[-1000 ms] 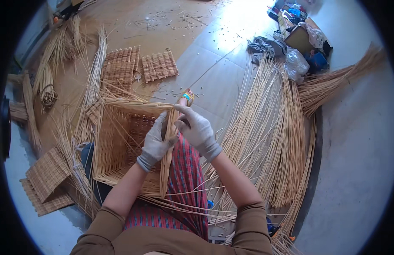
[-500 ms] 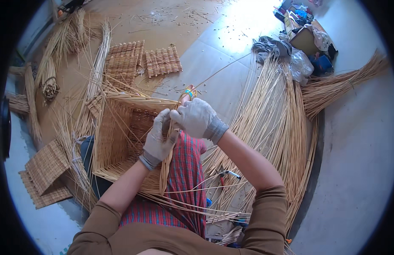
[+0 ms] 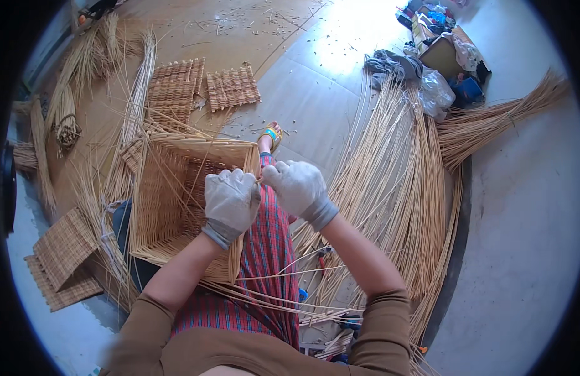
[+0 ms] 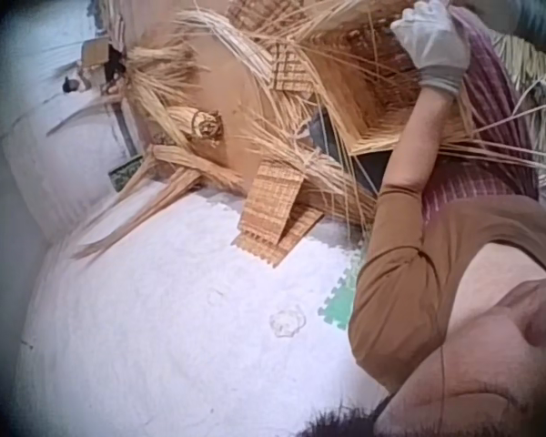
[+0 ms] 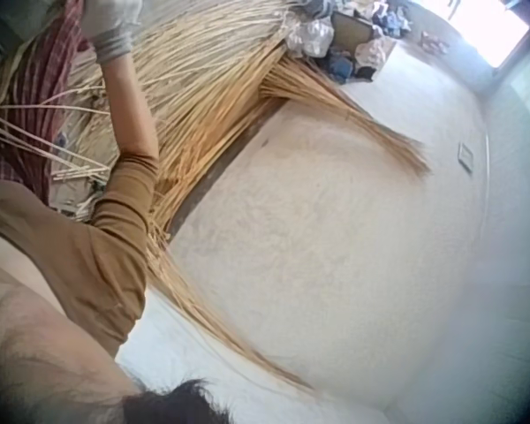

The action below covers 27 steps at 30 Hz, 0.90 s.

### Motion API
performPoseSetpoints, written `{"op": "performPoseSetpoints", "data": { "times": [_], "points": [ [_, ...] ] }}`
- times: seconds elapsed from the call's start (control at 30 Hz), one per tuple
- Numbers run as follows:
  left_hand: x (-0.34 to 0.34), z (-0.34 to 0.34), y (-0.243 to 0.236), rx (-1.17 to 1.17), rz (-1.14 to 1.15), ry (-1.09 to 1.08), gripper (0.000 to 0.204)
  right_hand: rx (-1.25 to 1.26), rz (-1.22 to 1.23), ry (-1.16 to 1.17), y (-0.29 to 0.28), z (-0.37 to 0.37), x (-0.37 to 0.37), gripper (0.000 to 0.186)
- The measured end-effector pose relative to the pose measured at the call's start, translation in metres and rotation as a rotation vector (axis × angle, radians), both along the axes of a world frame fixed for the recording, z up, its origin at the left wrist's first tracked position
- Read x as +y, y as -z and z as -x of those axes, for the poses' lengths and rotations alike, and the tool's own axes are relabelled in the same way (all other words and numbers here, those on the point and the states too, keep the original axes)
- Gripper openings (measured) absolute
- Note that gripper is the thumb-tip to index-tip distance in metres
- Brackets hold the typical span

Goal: Weaving a rectangular basket using long, flexible plant strips.

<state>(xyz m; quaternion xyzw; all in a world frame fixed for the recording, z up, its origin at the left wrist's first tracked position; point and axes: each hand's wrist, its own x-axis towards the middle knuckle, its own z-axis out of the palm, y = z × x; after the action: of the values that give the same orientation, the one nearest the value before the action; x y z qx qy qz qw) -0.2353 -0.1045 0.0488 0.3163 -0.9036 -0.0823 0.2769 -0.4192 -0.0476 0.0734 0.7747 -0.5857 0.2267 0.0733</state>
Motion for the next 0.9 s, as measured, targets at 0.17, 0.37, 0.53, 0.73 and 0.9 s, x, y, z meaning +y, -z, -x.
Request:
{"op": "performPoseSetpoints", "data": {
  "times": [0.17, 0.37, 0.53, 0.73, 0.9],
  "points": [
    [0.003, 0.002, 0.002, 0.059, -0.060, 0.032, 0.010, -0.573, -0.052, 0.390, 0.036, -0.045, 0.030, 0.012],
    [-0.015, -0.004, -0.005, 0.551, -0.931, 0.196, 0.021, -1.377, -0.207, 0.285, 0.058, -0.047, 0.026, 0.020],
    [-0.019, -0.015, -0.003, 0.384, -0.607, 0.003, 0.012, -1.632, -0.333, 0.210, 0.067, -0.055, -0.004, 0.046],
    [-0.030, -0.021, -0.017, 0.272, -0.758, 0.004, 0.008, -1.581, -0.451, 0.263, 0.077, -0.046, -0.018, 0.051],
    [-0.049, -0.029, -0.015, 0.277, -0.994, 0.091, 0.006, -1.559, -0.646, 0.247, 0.069, -0.037, -0.033, 0.049]
  ]
}}
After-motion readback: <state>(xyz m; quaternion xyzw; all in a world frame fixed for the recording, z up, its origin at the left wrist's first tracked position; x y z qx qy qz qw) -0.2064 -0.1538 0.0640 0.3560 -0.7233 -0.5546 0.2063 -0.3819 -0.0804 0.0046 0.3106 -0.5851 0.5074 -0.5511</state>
